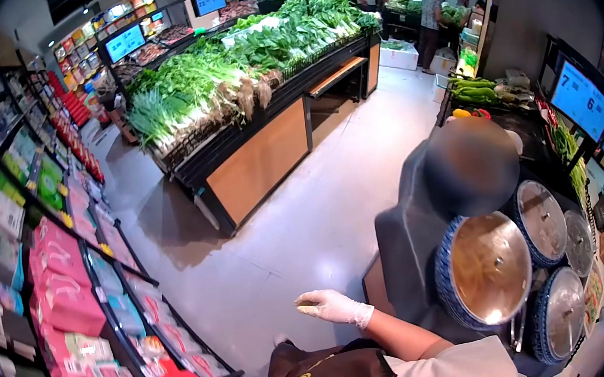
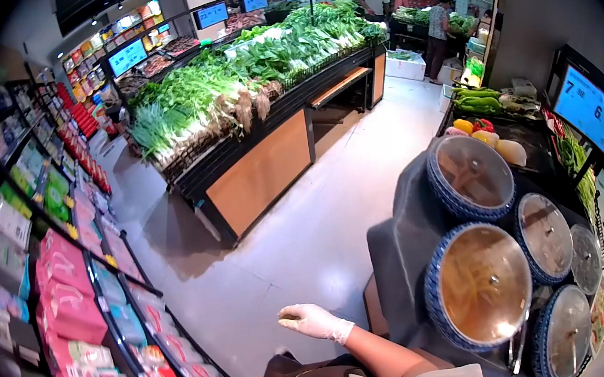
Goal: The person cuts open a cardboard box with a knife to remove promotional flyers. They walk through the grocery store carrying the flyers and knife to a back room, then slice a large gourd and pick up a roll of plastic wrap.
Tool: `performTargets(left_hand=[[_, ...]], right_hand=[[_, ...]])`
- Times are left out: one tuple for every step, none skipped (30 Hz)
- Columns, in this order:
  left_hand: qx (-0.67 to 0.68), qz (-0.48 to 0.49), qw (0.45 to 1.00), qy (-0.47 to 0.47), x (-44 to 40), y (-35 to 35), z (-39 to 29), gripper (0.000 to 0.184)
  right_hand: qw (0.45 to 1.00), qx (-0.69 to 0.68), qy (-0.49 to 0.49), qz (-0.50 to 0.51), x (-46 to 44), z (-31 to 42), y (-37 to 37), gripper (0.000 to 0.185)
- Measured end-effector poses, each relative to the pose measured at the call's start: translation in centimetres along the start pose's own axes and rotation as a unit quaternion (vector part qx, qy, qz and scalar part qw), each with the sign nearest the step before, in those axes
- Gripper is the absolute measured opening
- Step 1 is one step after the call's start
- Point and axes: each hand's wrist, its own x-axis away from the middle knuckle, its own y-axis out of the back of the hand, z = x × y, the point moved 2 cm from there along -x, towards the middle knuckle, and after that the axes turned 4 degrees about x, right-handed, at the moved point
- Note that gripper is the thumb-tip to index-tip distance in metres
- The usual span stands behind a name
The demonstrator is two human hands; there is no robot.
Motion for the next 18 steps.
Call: performTargets(left_hand=[[-0.008,-0.001,1.000,0.008,-2.7,1.9,0.6,0.030],[-0.015,-0.001,1.000,0.021,-5.1,3.7,1.6,0.029],[-0.016,-0.003,1.000,0.027,-7.6,6.0,2.1,0.028],[-0.018,-0.007,0.999,0.027,-10.8,8.5,2.3,0.027],[-0.024,-0.008,0.999,0.028,-13.5,11.4,2.6,0.026],[-0.028,-0.012,0.999,0.027,-16.5,14.6,2.7,0.024],[-0.035,-0.013,0.999,0.021,-19.7,17.9,2.5,0.023],[-0.044,-0.013,0.999,0.016,-22.7,21.4,2.2,0.022],[-0.054,-0.011,0.998,0.009,-25.8,24.8,1.5,0.021],[-0.070,-0.011,0.998,0.000,-29.2,27.8,1.0,0.020],[-0.086,-0.015,0.996,-0.010,-32.2,31.4,0.2,0.019],[-0.104,-0.018,0.994,-0.020,-35.3,34.6,-0.7,0.018],[-0.121,-0.026,0.992,-0.034,-38.9,37.5,-1.4,0.017],[-0.152,-0.041,0.986,-0.060,-43.2,39.6,-1.5,0.016],[-0.184,-0.059,0.977,-0.090,-46.3,43.1,-2.7,0.016],[-0.221,-0.089,0.961,-0.142,-50.0,46.3,-5.0,0.015],[-0.257,-0.118,0.939,-0.197,-55.6,48.2,-6.7,0.014],[-0.253,-0.101,0.933,-0.235,-58.8,51.7,-12.3,0.011]], right_hand=[[0.999,0.028,0.009,-0.019,-2.4,-0.8,1.4,0.033],[0.999,0.037,-0.001,-0.036,-4.5,-1.6,2.5,0.033],[0.998,0.039,-0.015,-0.053,-6.4,-2.1,3.3,0.033],[0.995,0.037,-0.063,-0.073,-8.3,-3.5,4.7,0.034],[0.988,0.046,-0.092,-0.112,-10.0,-3.9,5.7,0.032],[0.980,0.045,-0.088,-0.172,-11.8,-5.7,6.2,0.031],[0.970,-0.020,-0.162,-0.181,-13.6,-6.9,7.5,0.028],[0.963,-0.010,-0.188,-0.194,-15.1,-6.9,8.3,0.026],[0.955,0.005,-0.215,-0.204,-16.5,-6.8,9.6,0.025],[0.949,0.025,-0.193,-0.248,-17.6,-7.9,11.5,0.023],[0.941,0.039,-0.171,-0.289,-18.5,-8.6,12.2,0.022],[0.931,0.051,-0.152,-0.328,-19.5,-9.0,12.9,0.020],[0.920,0.006,-0.207,-0.333,-20.4,-8.4,14.6,0.019],[0.904,-0.033,-0.262,-0.336,-20.6,-8.9,16.9,0.018],[0.885,-0.087,-0.313,-0.333,-21.0,-7.8,18.1,0.017],[0.881,-0.042,-0.226,-0.413,-22.0,-8.7,19.2,0.016],[0.863,-0.129,-0.209,-0.441,-22.2,-12.2,20.5,0.017],[0.794,-0.231,-0.263,-0.496,-23.0,-10.4,22.9,0.019]])
